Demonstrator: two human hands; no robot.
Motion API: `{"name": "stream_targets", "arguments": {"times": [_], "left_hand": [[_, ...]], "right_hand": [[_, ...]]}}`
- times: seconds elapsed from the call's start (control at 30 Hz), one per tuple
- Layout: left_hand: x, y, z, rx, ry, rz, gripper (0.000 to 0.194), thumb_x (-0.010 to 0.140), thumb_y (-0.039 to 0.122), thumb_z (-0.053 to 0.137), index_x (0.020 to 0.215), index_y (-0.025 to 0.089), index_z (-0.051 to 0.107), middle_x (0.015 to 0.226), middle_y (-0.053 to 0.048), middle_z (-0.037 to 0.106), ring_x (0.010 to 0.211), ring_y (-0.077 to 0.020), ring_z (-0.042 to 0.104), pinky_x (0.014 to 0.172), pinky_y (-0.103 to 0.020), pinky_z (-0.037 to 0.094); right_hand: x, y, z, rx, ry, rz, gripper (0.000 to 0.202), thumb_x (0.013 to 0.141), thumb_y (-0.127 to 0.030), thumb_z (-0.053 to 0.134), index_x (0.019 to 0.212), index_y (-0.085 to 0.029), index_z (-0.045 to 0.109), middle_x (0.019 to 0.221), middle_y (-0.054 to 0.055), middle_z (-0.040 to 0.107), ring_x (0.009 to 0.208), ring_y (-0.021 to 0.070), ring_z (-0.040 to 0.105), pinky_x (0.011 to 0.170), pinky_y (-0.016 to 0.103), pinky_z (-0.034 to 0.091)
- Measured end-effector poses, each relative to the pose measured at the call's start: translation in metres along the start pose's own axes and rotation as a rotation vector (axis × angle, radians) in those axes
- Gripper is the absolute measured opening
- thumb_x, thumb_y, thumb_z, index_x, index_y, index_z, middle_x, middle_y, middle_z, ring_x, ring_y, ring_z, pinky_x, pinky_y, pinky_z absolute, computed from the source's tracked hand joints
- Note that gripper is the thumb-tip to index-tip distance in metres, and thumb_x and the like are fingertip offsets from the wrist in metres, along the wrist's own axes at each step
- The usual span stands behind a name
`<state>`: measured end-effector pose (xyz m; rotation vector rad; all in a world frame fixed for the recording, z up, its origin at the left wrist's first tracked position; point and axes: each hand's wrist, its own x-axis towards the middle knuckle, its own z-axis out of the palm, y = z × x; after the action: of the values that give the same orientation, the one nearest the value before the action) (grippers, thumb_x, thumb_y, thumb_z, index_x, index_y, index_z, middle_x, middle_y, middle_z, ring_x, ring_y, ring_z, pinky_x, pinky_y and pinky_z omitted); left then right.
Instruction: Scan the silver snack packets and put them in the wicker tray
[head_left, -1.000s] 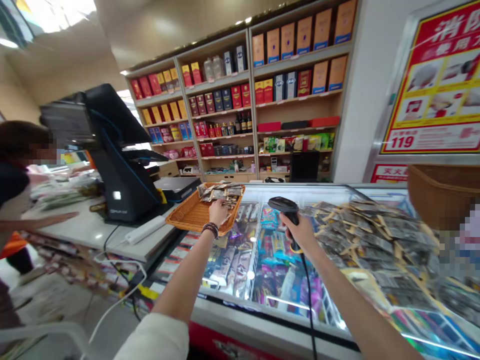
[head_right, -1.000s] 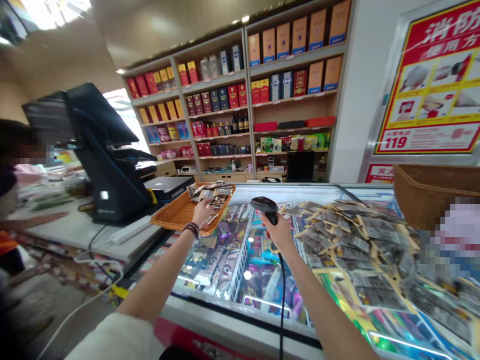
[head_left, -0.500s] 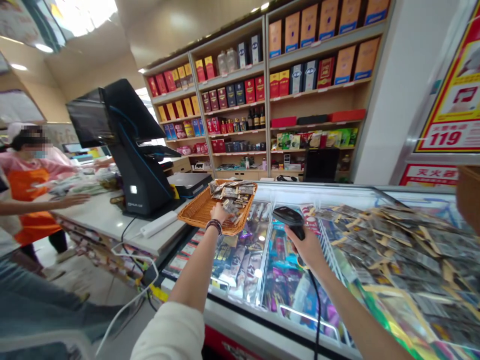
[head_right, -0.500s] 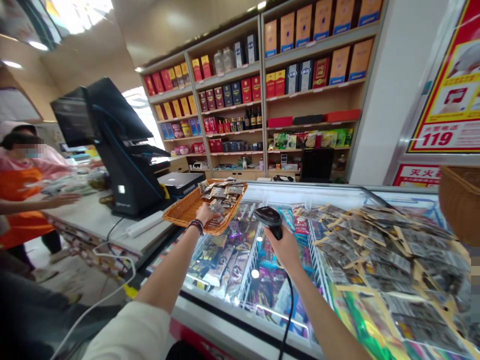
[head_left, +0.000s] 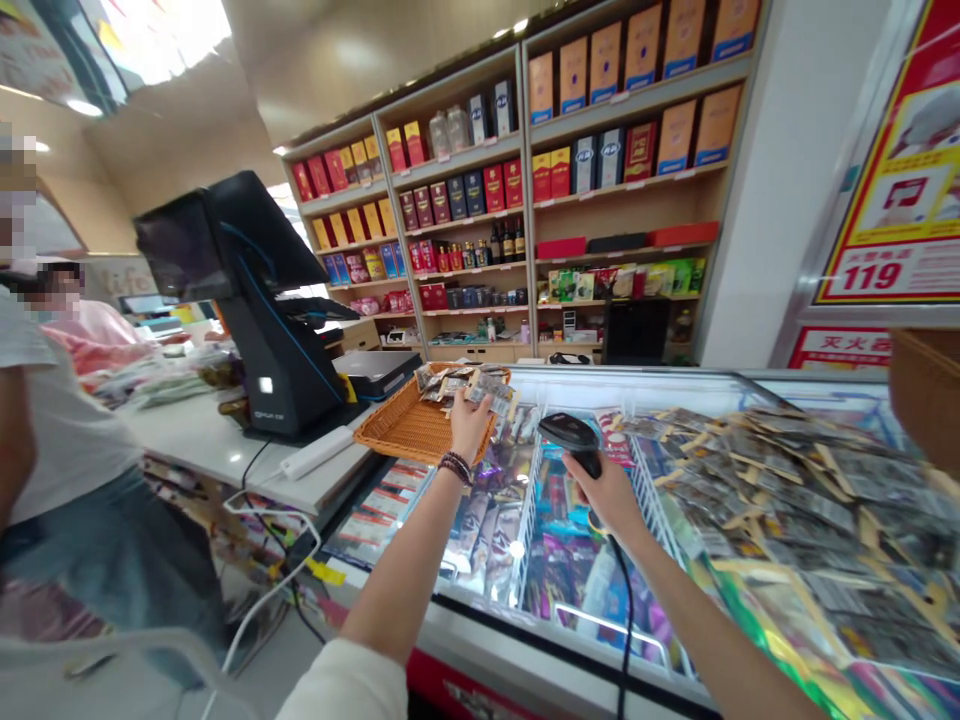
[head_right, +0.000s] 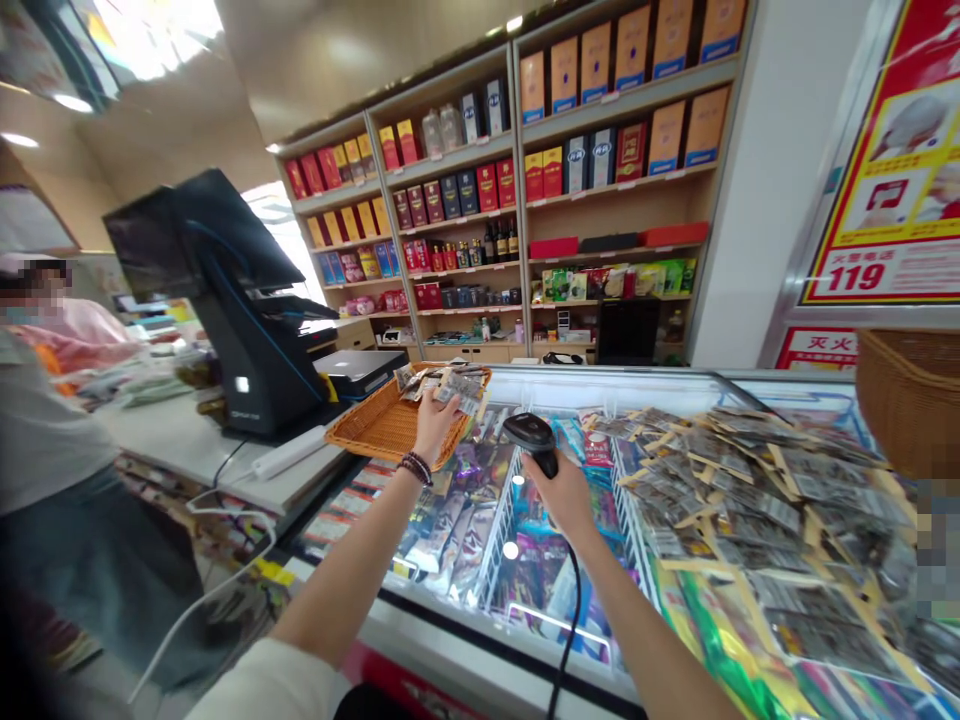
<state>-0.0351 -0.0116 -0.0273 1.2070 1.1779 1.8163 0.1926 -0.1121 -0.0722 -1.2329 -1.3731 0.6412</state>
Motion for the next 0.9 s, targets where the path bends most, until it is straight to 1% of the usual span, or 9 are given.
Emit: {"name": "stream_targets", "arguments": {"times": [0.07, 0.17, 0.27, 0.33, 0.43, 0.53, 0.6, 0.77, 0.9], "left_hand": [[-0.014, -0.004, 0.024, -0.106, -0.032, -0.028, 0.044, 0.071, 0.037, 0.085, 0.1, 0.02, 0.055, 0.085, -0.003, 0.069, 0.08, -0.0193, 0.072, 0.078, -0.036, 0.061], [-0.035, -0.017, 0.052, -0.245, -0.059, -0.087, 0.05, 0.067, 0.044, 0.088, 0.097, 0.02, 0.055, 0.089, -0.004, 0.071, 0.083, -0.0181, 0.073, 0.08, -0.034, 0.061], [-0.052, -0.037, 0.071, -0.307, -0.072, -0.135, 0.049, 0.068, 0.047, 0.087, 0.095, 0.018, 0.058, 0.092, -0.005, 0.071, 0.083, -0.0158, 0.072, 0.082, -0.031, 0.06], [-0.061, -0.053, 0.077, -0.289, -0.076, -0.167, 0.046, 0.07, 0.047, 0.086, 0.093, 0.018, 0.059, 0.086, -0.003, 0.07, 0.078, -0.0148, 0.071, 0.081, -0.031, 0.06], [-0.069, -0.074, 0.077, -0.246, -0.089, -0.181, 0.047, 0.07, 0.044, 0.085, 0.1, 0.017, 0.062, 0.079, -0.002, 0.069, 0.076, -0.0163, 0.072, 0.079, -0.032, 0.06], [-0.07, -0.085, 0.071, -0.193, -0.066, -0.153, 0.057, 0.067, 0.035, 0.088, 0.114, 0.017, 0.061, 0.087, -0.006, 0.074, 0.083, -0.0198, 0.074, 0.081, -0.033, 0.059], [-0.069, -0.086, 0.067, -0.149, -0.042, -0.14, 0.054, 0.067, 0.032, 0.087, 0.112, 0.017, 0.062, 0.089, -0.008, 0.076, 0.085, -0.021, 0.075, 0.081, -0.033, 0.059], [-0.066, -0.079, 0.063, -0.118, -0.034, -0.071, 0.03, 0.071, 0.036, 0.081, 0.088, 0.016, 0.067, 0.086, -0.009, 0.076, 0.088, -0.0234, 0.074, 0.084, -0.035, 0.058], [-0.067, -0.074, 0.06, -0.156, -0.07, -0.016, 0.036, 0.071, 0.038, 0.081, 0.097, 0.015, 0.073, 0.103, -0.013, 0.078, 0.101, -0.0256, 0.074, 0.093, -0.037, 0.057]], "right_hand": [[0.0, -0.002, -0.003, 0.067, -0.036, 0.028, 0.051, 0.074, -0.076, 0.063, 0.071, -0.025, 0.057, 0.047, 0.0, 0.058, 0.037, 0.0178, 0.053, 0.042, 0.03, 0.042], [0.0, -0.003, -0.009, 0.107, -0.027, 0.049, 0.054, 0.073, -0.078, 0.063, 0.074, -0.025, 0.057, 0.047, -0.001, 0.058, 0.037, 0.0176, 0.053, 0.042, 0.03, 0.041], [0.001, -0.002, -0.015, 0.103, 0.01, 0.065, 0.055, 0.074, -0.079, 0.062, 0.073, -0.025, 0.056, 0.048, -0.001, 0.058, 0.038, 0.0178, 0.053, 0.042, 0.03, 0.042], [0.002, -0.002, -0.018, 0.089, 0.025, 0.066, 0.054, 0.075, -0.078, 0.061, 0.072, -0.024, 0.055, 0.048, -0.001, 0.058, 0.038, 0.0179, 0.054, 0.043, 0.03, 0.042], [0.002, -0.002, -0.02, 0.05, 0.007, 0.065, 0.051, 0.078, -0.075, 0.06, 0.07, -0.025, 0.055, 0.044, -0.002, 0.055, 0.036, 0.0183, 0.054, 0.043, 0.03, 0.042], [0.002, -0.002, -0.02, -0.025, -0.018, 0.061, 0.045, 0.08, -0.07, 0.059, 0.075, -0.025, 0.058, 0.042, -0.002, 0.054, 0.038, 0.0204, 0.055, 0.044, 0.03, 0.042], [0.001, -0.002, -0.019, -0.086, -0.016, 0.048, 0.041, 0.081, -0.066, 0.059, 0.079, -0.025, 0.06, 0.045, -0.002, 0.056, 0.042, 0.0222, 0.059, 0.046, 0.03, 0.042], [-0.003, -0.006, -0.016, -0.163, -0.055, -0.002, 0.038, 0.082, -0.063, 0.059, 0.079, -0.025, 0.061, 0.049, 0.0, 0.058, 0.048, 0.0239, 0.062, 0.047, 0.03, 0.041], [-0.006, -0.01, -0.013, -0.199, -0.099, -0.025, 0.035, 0.083, -0.059, 0.059, 0.079, -0.025, 0.062, 0.051, 0.001, 0.06, 0.049, 0.0239, 0.062, 0.049, 0.03, 0.042]]}}
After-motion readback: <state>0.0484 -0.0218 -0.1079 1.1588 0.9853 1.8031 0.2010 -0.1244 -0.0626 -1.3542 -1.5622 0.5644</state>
